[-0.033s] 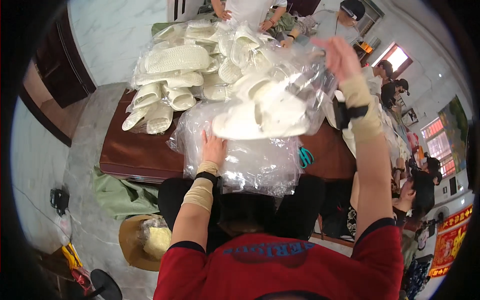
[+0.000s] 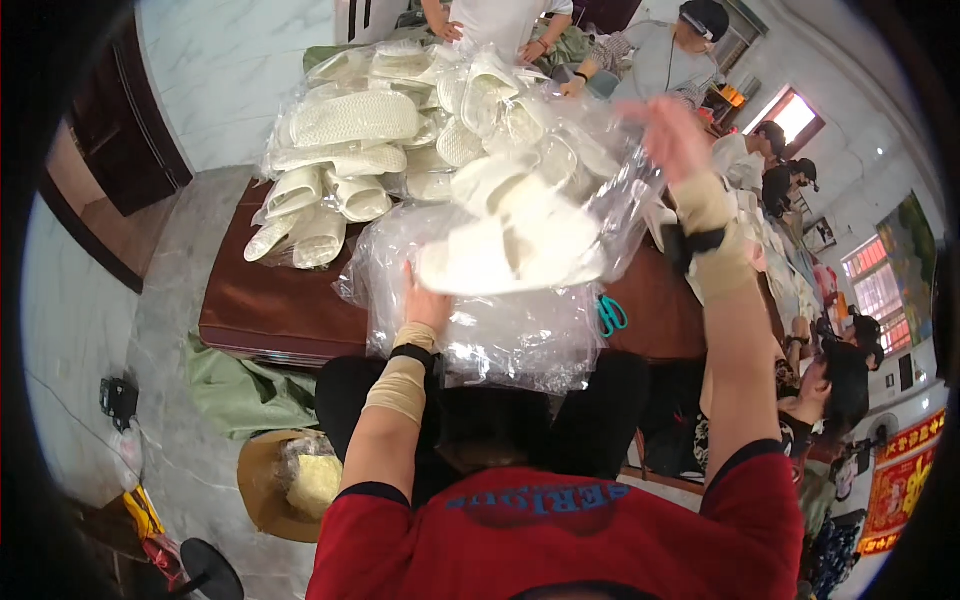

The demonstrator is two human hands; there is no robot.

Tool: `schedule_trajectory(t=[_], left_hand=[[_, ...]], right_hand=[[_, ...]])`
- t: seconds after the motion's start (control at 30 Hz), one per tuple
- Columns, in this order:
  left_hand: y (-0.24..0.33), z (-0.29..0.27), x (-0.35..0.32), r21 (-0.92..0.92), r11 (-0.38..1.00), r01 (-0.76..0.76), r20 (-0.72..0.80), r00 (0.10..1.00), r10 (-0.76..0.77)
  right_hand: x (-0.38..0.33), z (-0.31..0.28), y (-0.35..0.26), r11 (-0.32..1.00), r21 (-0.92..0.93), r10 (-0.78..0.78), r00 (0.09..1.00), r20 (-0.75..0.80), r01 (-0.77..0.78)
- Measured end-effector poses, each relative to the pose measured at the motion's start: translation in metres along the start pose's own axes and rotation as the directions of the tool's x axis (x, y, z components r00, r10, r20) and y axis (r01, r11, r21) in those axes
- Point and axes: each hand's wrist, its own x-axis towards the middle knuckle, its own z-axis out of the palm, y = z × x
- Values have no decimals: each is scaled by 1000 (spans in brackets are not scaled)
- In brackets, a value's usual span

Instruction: Inspecting and trimming loose threads or imperfections from white slippers in a manufacturing setting.

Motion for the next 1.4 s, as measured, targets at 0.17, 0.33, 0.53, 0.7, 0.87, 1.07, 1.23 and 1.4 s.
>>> schedule_trajectory(t=[0.17,0.33,0.53,0.7,0.87,1.07,1.23,1.4], left_hand=[[3,2,-6,195,975,-103,-79,990,120],[0,9,-10,186,978,-93,-154,980,123],[-5,11,-7,250,965,-80,-41,995,93],[-7,9,-8,371,922,-112,-87,984,155],[-6,14,-2,453,887,-87,-59,990,127],[-3,9,-7,408,908,-94,-61,990,130],[2,2,-12,375,922,-95,-59,990,126],[1,2,-13,336,938,-85,-96,988,124]], right_hand=[[-115,-31,139,663,368,663,740,117,-652],[-162,-54,204,696,-5,705,683,194,-718],[-128,4,258,792,-400,571,792,216,-461],[-125,44,266,620,-722,600,779,183,-307],[-140,43,265,754,-390,635,739,226,-529],[-138,45,257,686,-608,632,741,227,-399],[-136,49,221,740,-393,665,684,301,-546],[-133,50,207,747,-431,654,678,335,-507]])
